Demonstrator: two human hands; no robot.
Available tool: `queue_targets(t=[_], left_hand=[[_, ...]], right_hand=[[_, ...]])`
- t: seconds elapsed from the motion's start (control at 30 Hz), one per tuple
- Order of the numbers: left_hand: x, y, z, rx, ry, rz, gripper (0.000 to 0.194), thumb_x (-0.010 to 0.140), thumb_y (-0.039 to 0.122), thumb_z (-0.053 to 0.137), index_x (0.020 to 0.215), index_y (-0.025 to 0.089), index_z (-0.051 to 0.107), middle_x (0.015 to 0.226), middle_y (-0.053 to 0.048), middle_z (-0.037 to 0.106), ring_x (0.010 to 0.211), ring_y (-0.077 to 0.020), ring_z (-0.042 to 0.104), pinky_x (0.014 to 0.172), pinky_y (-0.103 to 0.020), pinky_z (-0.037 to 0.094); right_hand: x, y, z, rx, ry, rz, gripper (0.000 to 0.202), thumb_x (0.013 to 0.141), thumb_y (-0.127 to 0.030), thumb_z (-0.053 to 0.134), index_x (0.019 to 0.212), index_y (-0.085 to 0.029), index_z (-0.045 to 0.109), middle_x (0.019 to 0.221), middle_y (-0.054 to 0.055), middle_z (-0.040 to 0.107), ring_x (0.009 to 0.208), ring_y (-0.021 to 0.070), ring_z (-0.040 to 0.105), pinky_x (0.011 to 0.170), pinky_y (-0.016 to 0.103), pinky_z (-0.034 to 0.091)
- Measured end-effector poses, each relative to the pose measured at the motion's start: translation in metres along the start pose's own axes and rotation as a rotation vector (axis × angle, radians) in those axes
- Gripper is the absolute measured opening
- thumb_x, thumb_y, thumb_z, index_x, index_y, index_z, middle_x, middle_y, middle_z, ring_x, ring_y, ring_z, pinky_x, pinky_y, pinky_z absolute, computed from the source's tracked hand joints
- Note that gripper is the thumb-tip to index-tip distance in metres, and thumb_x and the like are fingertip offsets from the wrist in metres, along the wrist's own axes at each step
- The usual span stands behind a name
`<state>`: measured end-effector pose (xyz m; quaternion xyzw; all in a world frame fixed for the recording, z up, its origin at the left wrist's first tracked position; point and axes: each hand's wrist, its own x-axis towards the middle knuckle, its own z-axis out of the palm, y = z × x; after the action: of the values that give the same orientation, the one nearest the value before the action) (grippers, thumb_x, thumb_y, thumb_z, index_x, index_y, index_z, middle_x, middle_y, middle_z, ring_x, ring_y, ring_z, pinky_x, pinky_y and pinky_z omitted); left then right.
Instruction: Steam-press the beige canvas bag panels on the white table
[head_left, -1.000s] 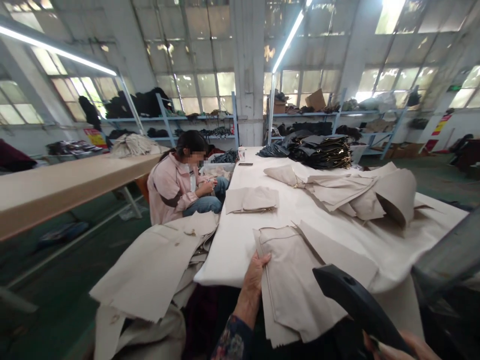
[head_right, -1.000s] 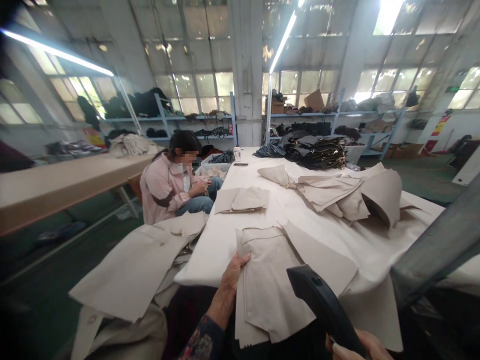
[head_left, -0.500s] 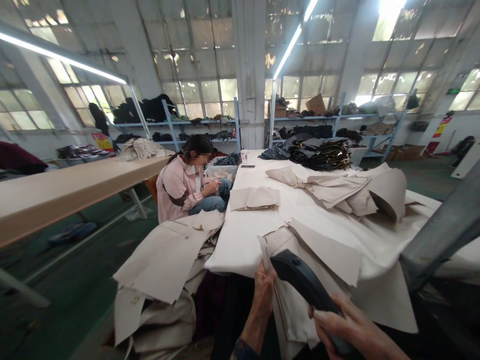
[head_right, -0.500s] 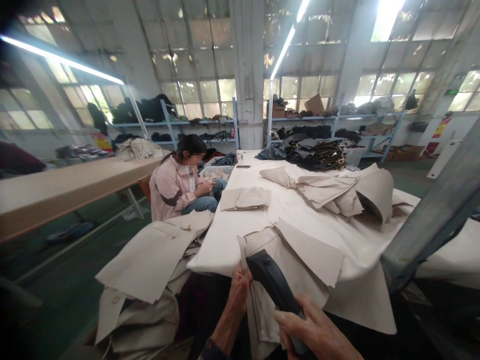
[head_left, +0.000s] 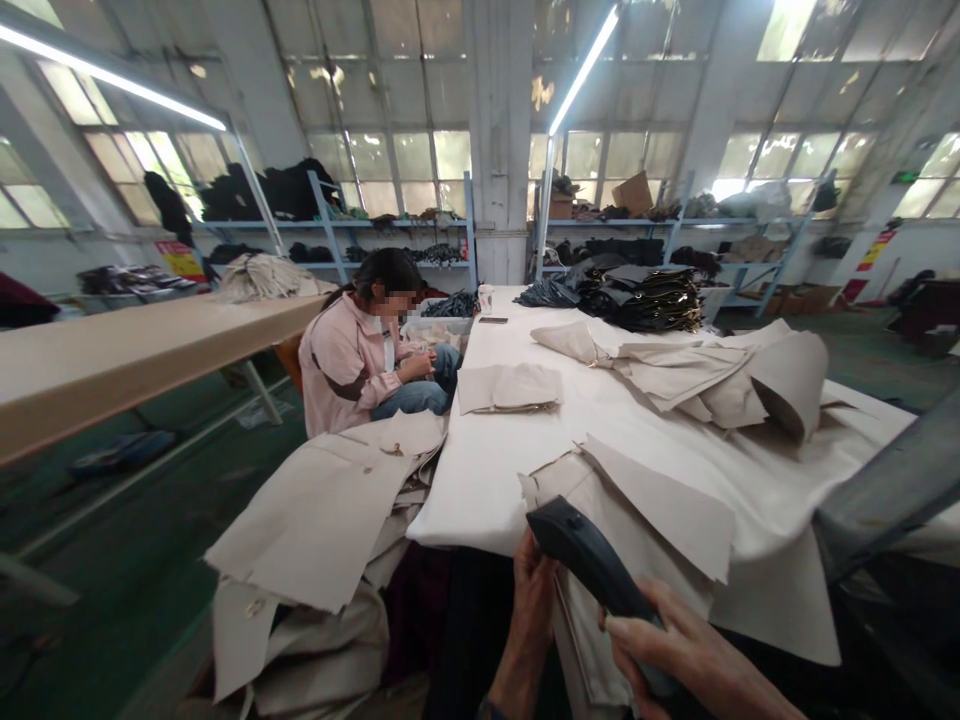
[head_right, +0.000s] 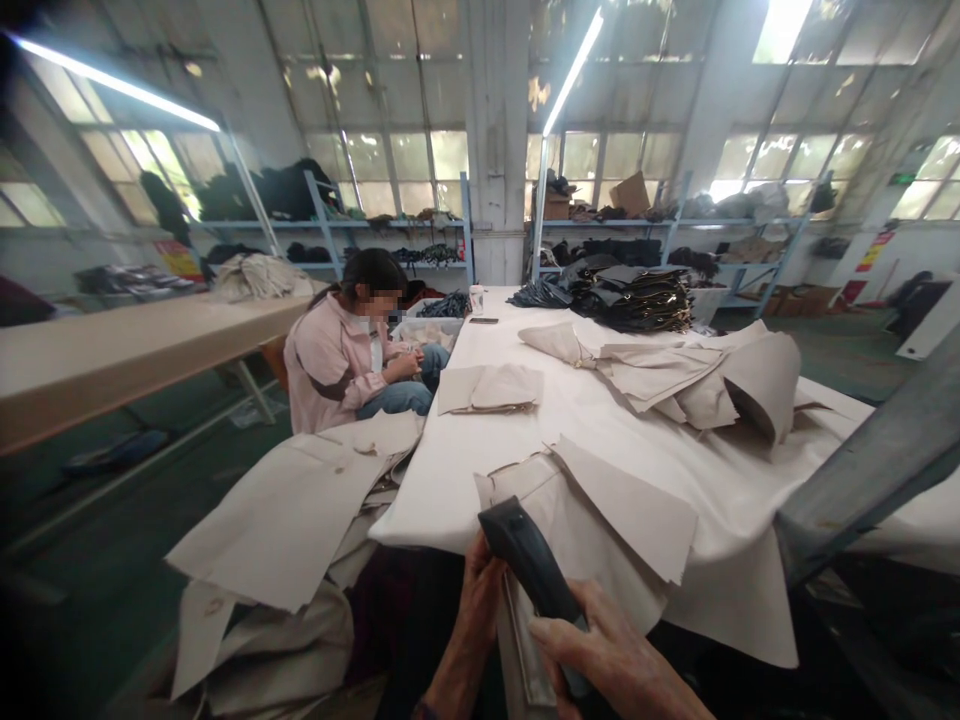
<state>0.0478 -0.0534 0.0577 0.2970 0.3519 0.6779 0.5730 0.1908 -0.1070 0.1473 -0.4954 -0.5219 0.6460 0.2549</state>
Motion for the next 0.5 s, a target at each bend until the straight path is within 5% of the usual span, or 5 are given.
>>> queue_targets(t=[0.27, 0.5], left_hand=[[-0.005, -0.001, -0.006, -0.076, -0.005, -0.133, 0.045, 0.065, 0.035, 0.075, 0.106, 0.017, 0.067, 0.087, -0.007, 0.072, 0.075, -0.0214, 0.066, 0.068, -0.03, 0.052], [0.021, 0.031, -0.015, -0.095, 0.042, -0.12, 0.046, 0.066, 0.028, 0.072, 0.109, 0.015, 0.063, 0.098, -0.009, 0.072, 0.088, -0.0237, 0.067, 0.082, -0.034, 0.051]], right_hand=[[0.021, -0.015, -0.006, 0.115, 0.038, -0.102, 0.037, 0.078, -0.052, 0.058, 0.084, -0.016, 0.051, 0.057, -0.004, 0.051, 0.033, 0.006, 0.044, 0.034, 0.02, 0.038], [-0.001, 0.003, -0.04, 0.15, 0.149, -0.05, 0.039, 0.077, -0.056, 0.058, 0.08, -0.017, 0.052, 0.047, -0.006, 0.048, 0.031, 0.0077, 0.042, 0.034, 0.021, 0.039]])
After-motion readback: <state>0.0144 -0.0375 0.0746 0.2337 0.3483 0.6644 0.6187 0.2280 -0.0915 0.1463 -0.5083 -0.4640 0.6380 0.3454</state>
